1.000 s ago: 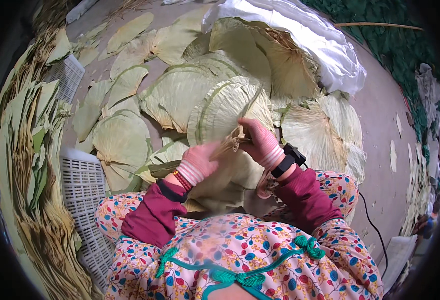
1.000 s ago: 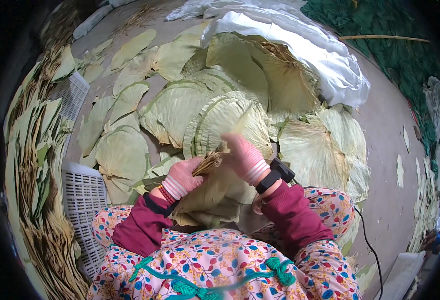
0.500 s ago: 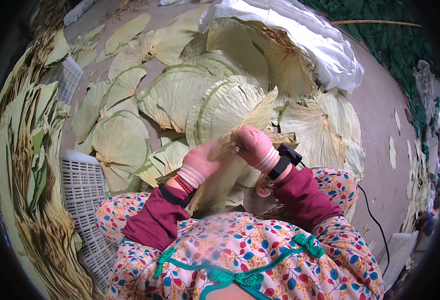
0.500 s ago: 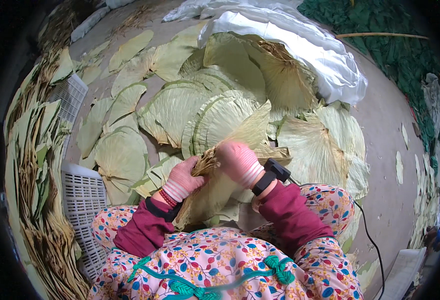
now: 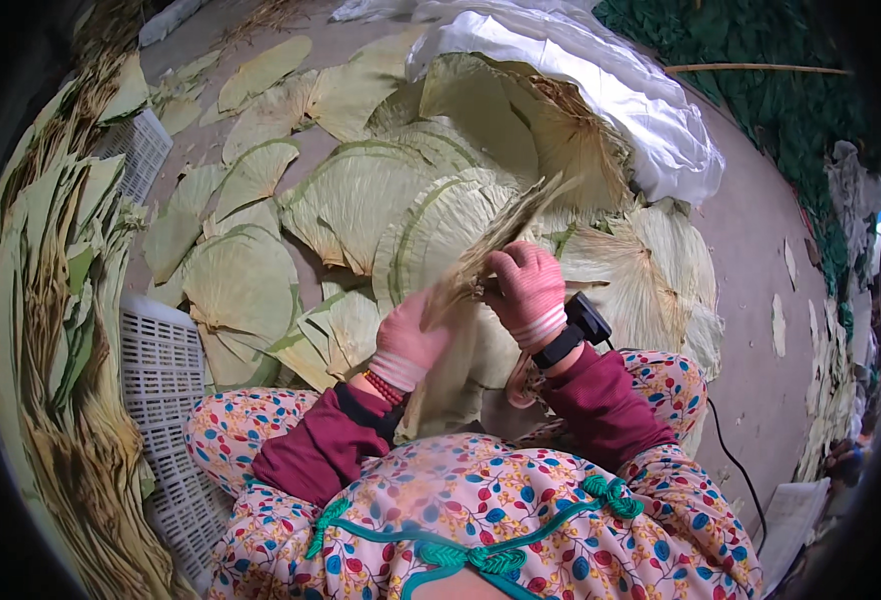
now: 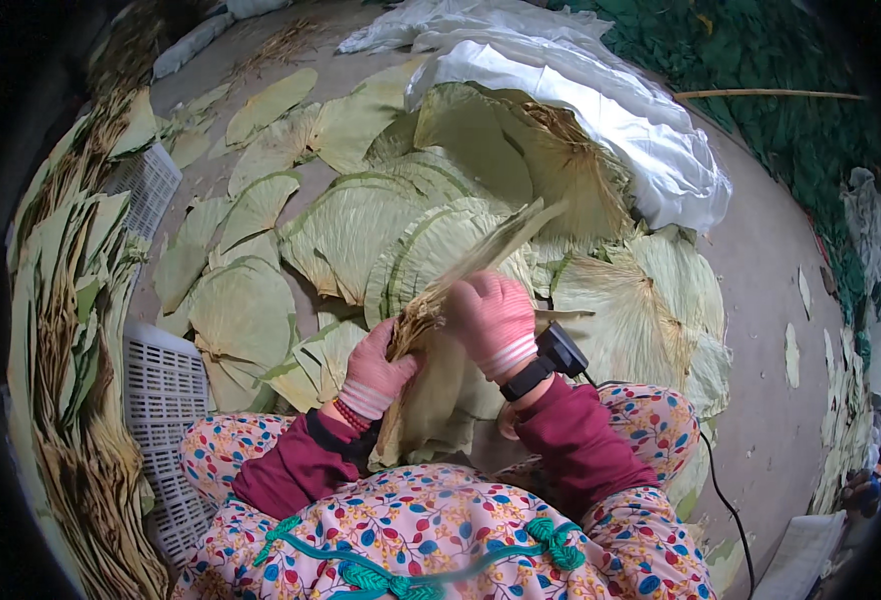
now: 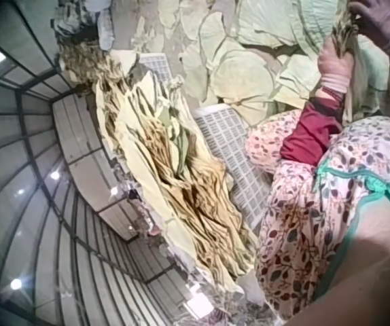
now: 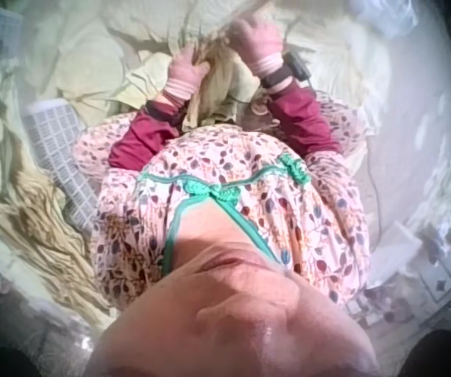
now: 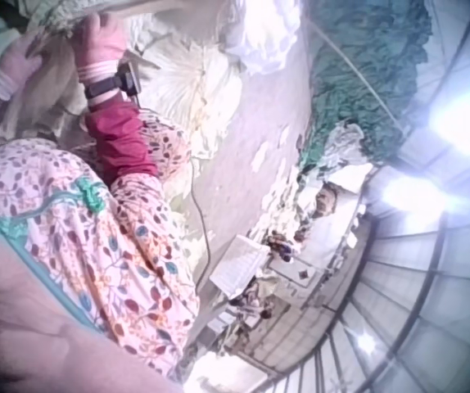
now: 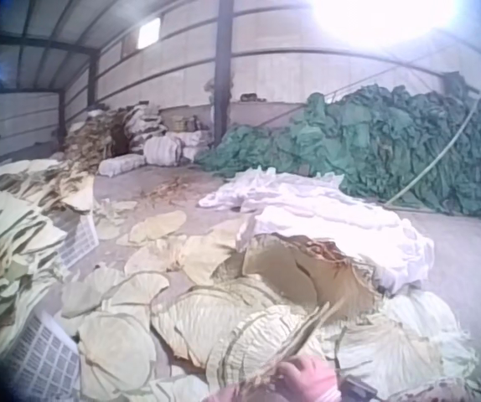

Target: Sorting and stacking dried lotus leaves in a warehouse facility.

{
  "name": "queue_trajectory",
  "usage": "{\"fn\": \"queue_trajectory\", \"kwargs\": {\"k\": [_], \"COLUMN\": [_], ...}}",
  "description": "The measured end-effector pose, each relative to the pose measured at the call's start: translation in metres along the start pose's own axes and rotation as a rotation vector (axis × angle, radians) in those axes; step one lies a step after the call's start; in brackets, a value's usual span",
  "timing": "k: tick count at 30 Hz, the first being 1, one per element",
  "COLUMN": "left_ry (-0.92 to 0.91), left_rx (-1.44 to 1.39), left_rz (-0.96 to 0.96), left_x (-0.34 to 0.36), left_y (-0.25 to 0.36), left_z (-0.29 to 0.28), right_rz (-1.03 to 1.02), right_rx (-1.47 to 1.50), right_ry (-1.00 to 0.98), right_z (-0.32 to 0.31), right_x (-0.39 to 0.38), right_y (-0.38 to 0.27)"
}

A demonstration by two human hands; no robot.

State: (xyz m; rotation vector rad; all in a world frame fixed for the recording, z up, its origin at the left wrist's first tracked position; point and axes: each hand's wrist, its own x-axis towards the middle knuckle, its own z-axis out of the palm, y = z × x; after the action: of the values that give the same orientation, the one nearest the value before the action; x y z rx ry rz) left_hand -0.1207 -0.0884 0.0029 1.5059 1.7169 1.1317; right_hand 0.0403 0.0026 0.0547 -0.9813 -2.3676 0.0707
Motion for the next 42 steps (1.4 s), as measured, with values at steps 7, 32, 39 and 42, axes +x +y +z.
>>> {"fn": "queue_trajectory", "kwargs": {"k": [7, 32, 39, 42], "left_ry": [0.051, -0.276, -0.079, -0.524], "left_rx": [-0.073, 0.700, 0.582, 0.800], "left_rz": [-0.047, 0.241, 0.182, -0.182], "left_x": [0.011, -0.003, -0.007, 0.016], "left_y": [0.002, -0.029, -0.012, 0.019], "left_z": [0.009, 0.021, 0.008, -0.007], "right_rz": [-0.180, -0.085, 0.226, 0.334], "right_rx": [0.160, -0.041, 0.309, 0.543], "right_ry": [0.016, -0.397, -0.594, -0.553], "right_z": [0.011, 0.062, 0.047, 0.068], "right_x": [-0.007, -0.047, -0.032, -0.030], "right_y": [0.009, -0.015, -0.033, -0.021]}}
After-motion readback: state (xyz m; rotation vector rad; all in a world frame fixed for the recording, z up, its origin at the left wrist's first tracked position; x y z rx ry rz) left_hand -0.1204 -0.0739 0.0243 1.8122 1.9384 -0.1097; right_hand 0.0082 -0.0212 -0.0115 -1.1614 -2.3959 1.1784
